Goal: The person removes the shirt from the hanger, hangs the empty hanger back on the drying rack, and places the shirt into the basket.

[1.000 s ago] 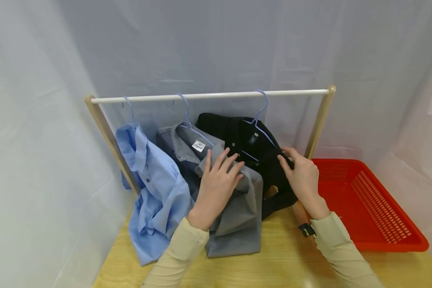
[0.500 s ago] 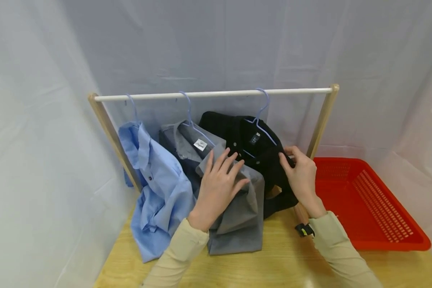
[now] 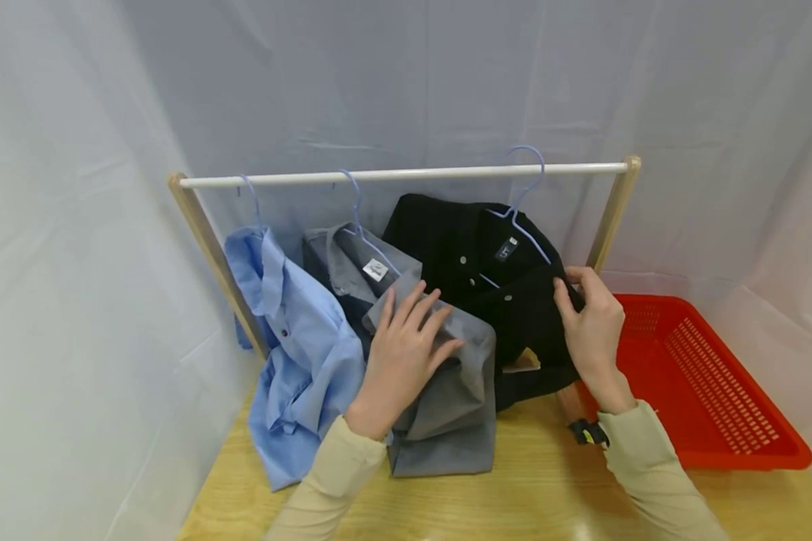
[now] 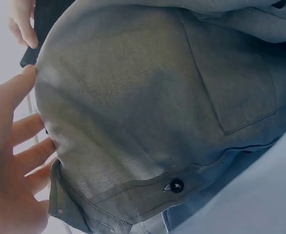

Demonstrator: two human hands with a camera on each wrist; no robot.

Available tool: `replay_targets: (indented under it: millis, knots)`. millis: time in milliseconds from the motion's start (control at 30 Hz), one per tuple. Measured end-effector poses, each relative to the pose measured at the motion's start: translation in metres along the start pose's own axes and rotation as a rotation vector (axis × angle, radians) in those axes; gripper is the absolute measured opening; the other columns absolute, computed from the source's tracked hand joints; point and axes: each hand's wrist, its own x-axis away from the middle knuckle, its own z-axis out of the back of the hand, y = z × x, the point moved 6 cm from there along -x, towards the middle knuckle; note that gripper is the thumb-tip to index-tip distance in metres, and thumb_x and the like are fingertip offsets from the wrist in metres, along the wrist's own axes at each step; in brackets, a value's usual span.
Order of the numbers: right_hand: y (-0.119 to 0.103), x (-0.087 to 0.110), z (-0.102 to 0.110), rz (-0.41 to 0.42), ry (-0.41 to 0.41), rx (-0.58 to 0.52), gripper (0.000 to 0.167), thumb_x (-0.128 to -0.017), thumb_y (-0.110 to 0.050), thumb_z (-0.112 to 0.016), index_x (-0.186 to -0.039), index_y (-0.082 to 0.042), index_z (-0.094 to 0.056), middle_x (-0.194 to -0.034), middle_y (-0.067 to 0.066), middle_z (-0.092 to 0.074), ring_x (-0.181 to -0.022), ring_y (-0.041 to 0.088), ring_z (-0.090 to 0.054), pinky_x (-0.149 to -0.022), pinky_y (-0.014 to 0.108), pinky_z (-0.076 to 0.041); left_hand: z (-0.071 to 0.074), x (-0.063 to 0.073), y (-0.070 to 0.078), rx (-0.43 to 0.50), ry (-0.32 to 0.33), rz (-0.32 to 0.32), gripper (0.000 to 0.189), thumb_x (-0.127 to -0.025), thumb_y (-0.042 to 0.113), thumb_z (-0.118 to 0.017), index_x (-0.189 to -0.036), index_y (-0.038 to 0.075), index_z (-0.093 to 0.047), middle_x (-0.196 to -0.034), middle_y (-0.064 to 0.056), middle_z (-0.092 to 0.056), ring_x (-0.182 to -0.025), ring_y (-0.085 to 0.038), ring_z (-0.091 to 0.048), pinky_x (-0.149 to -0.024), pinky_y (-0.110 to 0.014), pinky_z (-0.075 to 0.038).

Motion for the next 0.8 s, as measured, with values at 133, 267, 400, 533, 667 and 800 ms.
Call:
replay_targets:
  millis: [133, 267, 400, 533, 667, 800]
  knots:
    - [0.004, 0.002, 0.015, 0.003, 0.022, 0.029, 0.017, -0.099, -0.009, -0.065, -0.106, 0.007, -0.067, -0.103, 0.024, -0.072, -0.078, 0.039, -0.063, -0.070, 0.042, -0.048, 0.000, 0.003, -0.002, 0.005, 0.006, -0.008, 0.047, -0.094, 0.046, -0.070, -0.126, 0.011, -0.070, -0.142, -0.009, -0.059, -0.145, -0.027, -0.040, -0.122, -0.057, -0.019]
    - [0.009, 0.007, 0.030, 0.004, 0.032, 0.074, 0.017, -0.099, -0.008, -0.065, -0.106, 0.007, -0.066, -0.103, 0.024, -0.071, -0.081, 0.040, -0.064, -0.070, 0.037, -0.045, 0.001, 0.006, -0.003, 0.006, 0.005, -0.015, 0.049, -0.093, 0.046, -0.070, -0.127, 0.012, -0.070, -0.142, -0.009, -0.059, -0.146, -0.027, -0.039, -0.122, -0.058, -0.018]
    - [0.016, 0.015, 0.041, -0.025, 0.009, 0.097, 0.018, -0.099, -0.008, -0.064, -0.108, 0.007, -0.064, -0.105, 0.025, -0.071, -0.086, 0.041, -0.065, -0.074, 0.037, -0.045, 0.001, 0.007, -0.004, 0.009, -0.008, -0.010, 0.050, -0.093, 0.047, -0.070, -0.129, 0.012, -0.069, -0.143, -0.008, -0.059, -0.147, -0.026, -0.037, -0.122, -0.057, -0.017]
    - [0.020, 0.024, 0.048, -0.028, -0.001, 0.118, 0.018, -0.099, -0.008, -0.064, -0.110, 0.007, -0.064, -0.106, 0.025, -0.071, -0.081, 0.041, -0.065, -0.068, 0.030, -0.041, 0.001, 0.007, -0.004, 0.010, -0.009, -0.010, 0.050, -0.092, 0.047, -0.071, -0.128, 0.012, -0.070, -0.143, -0.008, -0.058, -0.147, -0.027, -0.037, -0.122, -0.058, -0.018]
    - [0.023, 0.032, 0.054, -0.013, -0.006, 0.149, 0.019, -0.099, -0.007, -0.064, -0.111, 0.007, -0.062, -0.103, 0.026, -0.072, -0.066, 0.037, -0.058, -0.058, 0.024, -0.032, 0.001, 0.008, -0.005, 0.008, -0.012, -0.010, 0.049, -0.092, 0.047, -0.071, -0.128, 0.012, -0.070, -0.143, -0.008, -0.058, -0.147, -0.027, -0.037, -0.122, -0.058, -0.018]
    - [0.029, 0.040, 0.059, -0.030, -0.020, 0.169, 0.019, -0.099, -0.008, -0.064, -0.111, 0.006, -0.062, -0.103, 0.026, -0.072, -0.063, 0.036, -0.057, -0.058, 0.020, -0.032, 0.001, 0.008, -0.005, 0.007, -0.001, -0.017, 0.048, -0.092, 0.046, -0.071, -0.127, 0.012, -0.070, -0.142, -0.008, -0.059, -0.147, -0.027, -0.038, -0.121, -0.059, -0.019]
